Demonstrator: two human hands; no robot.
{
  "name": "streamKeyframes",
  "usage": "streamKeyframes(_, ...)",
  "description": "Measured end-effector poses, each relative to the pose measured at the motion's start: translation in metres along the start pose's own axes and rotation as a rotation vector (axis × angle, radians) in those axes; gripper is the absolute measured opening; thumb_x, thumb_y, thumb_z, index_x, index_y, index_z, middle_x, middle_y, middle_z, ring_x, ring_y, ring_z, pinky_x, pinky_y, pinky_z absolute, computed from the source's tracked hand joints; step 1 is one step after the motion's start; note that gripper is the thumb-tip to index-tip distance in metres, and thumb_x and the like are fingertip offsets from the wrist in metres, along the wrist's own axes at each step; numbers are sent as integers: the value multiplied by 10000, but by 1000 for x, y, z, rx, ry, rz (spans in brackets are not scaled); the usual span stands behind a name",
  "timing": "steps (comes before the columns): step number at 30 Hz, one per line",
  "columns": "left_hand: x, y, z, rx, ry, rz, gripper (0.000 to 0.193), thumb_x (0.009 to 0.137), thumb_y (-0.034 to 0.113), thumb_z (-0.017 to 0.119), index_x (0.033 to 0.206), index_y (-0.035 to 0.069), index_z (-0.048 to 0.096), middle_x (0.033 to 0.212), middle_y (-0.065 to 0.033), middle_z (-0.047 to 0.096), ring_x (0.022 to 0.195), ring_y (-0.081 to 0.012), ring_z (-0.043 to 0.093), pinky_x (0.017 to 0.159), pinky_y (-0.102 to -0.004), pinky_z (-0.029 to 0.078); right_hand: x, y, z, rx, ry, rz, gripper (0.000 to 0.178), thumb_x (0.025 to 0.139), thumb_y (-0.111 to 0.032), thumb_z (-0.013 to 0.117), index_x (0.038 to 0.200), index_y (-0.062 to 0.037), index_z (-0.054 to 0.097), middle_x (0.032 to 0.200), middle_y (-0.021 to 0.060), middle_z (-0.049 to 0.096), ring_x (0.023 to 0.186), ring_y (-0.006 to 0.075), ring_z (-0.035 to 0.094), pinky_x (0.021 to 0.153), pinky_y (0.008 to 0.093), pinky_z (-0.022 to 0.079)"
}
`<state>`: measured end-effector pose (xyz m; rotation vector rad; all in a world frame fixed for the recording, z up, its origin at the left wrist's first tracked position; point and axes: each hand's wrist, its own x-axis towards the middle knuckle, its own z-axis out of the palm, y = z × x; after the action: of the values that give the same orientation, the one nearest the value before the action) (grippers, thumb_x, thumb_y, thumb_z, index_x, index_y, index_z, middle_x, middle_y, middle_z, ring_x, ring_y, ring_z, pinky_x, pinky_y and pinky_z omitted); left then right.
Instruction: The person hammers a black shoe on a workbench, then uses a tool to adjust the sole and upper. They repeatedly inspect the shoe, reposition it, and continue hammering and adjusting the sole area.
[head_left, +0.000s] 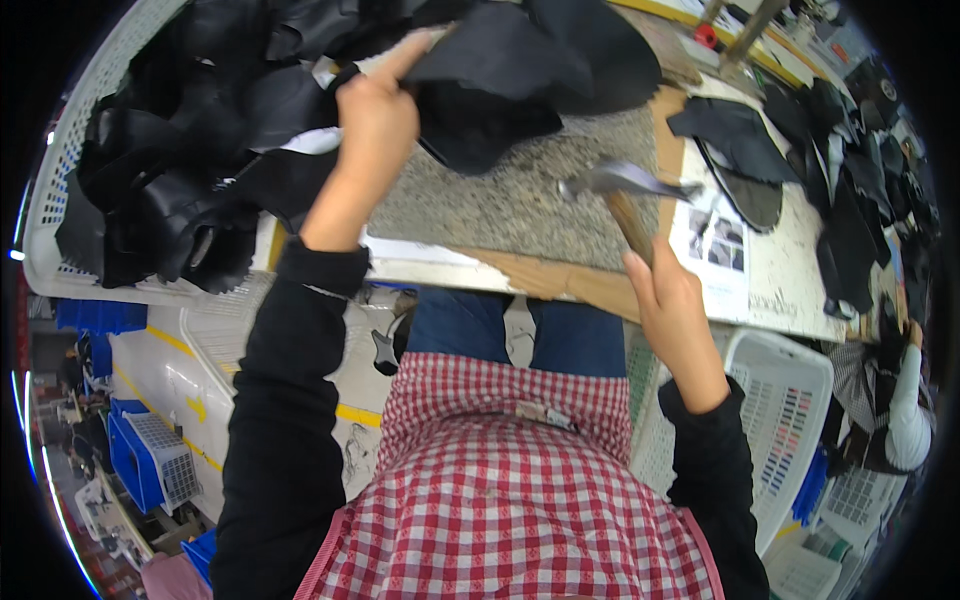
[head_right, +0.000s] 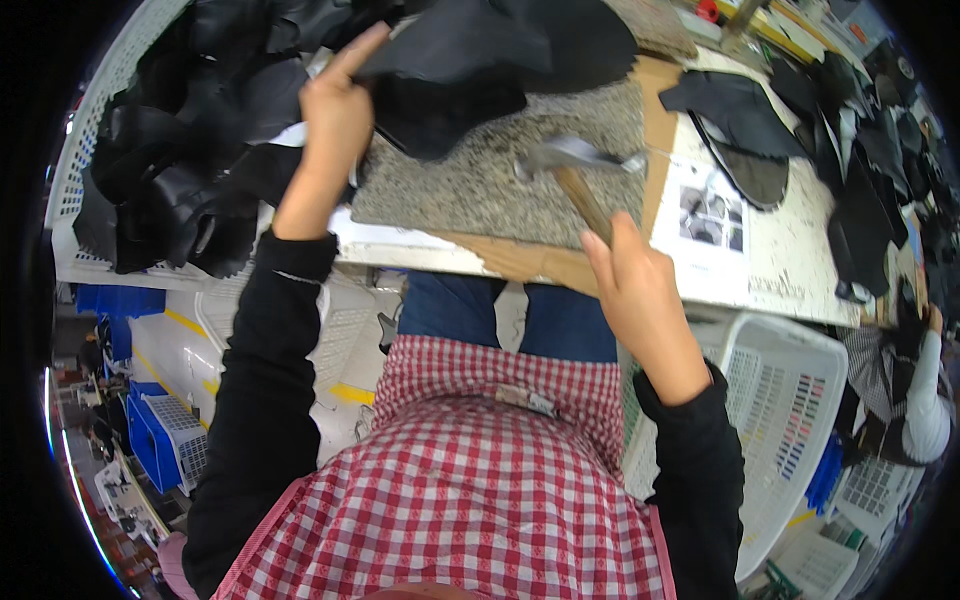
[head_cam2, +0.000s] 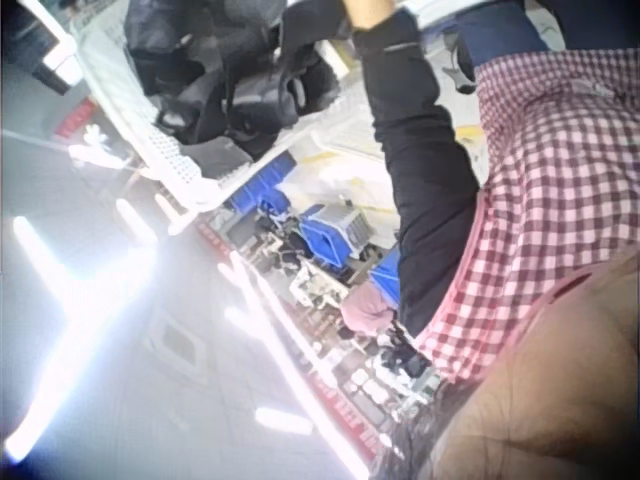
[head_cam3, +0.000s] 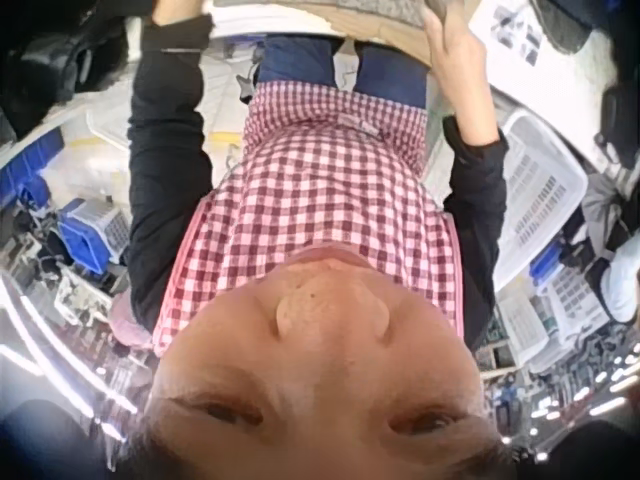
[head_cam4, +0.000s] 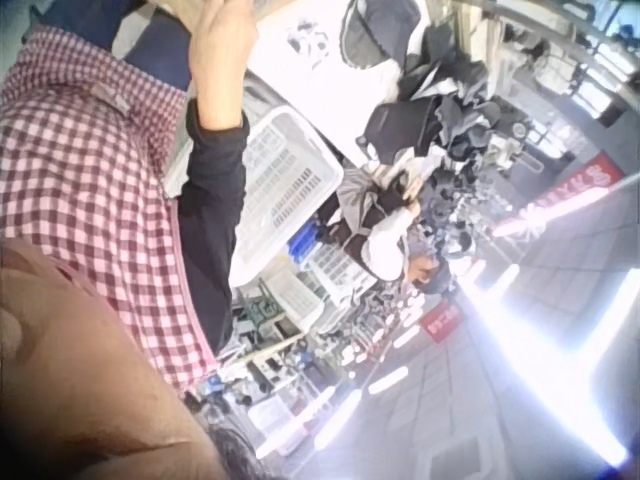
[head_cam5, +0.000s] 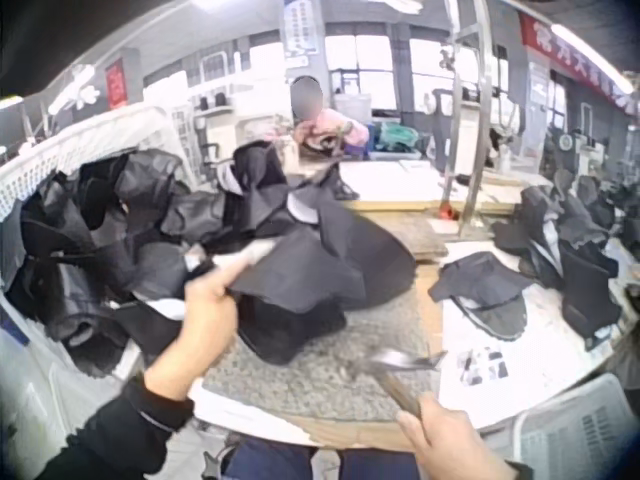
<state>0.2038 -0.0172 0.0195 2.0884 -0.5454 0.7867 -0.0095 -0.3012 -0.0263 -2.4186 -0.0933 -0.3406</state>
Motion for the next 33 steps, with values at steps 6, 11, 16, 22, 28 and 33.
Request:
streamKeyframes(6,-113,43,30,59,-379,92,752,839,-68,672,1521,205,514,1531,-209,501,1435,-356,477,1156,-543,391,-7,34,34,-328,-109,32,272,1038,-244,604,970,0,505,672,248,654,638,476,655,562,535,527)
streamKeyframes(11,-79,52,34,165,-504,563,625,862,140,762,1445,300,600,1507,-38,576,1403,-324,520,1143,-538,424,-10,47,44,-376,-100,-25,285,1038,-261,605,970,-1,510,634,237,645,599,463,654,533,532,523)
streamKeyframes(16,-27,51,73,130,-612,304,283,982,357,650,1241,277,734,1050,-125,763,944,-360,730,846,-451,582,4,3,-2,-332,-85,-73,299,1039,-272,609,989,7,514,622,232,629,602,452,651,536,517,522)
streamKeyframes(22,-23,42,93,103,-566,218,338,987,454,618,1262,287,721,1042,-137,760,1009,-386,708,865,-501,561,23,-20,-1,-344,-277,-21,313,1040,-272,607,1021,24,506,637,219,629,613,452,650,533,508,520)
streamKeyframes(28,-27,44,89,106,-573,159,363,993,472,606,1273,268,717,1056,-128,763,972,-382,722,862,-482,574,12,8,7,-239,-35,-108,294,1038,-279,615,970,-16,503,641,223,628,613,443,657,523,514,506)
streamKeyframes(33,-26,52,89,137,-530,173,299,1001,403,628,1247,265,730,994,-158,756,928,-382,724,814,-463,576,22,-6,3,-378,-226,-63,279,1037,-259,620,994,-5,515,640,228,623,608,452,647,528,522,497)
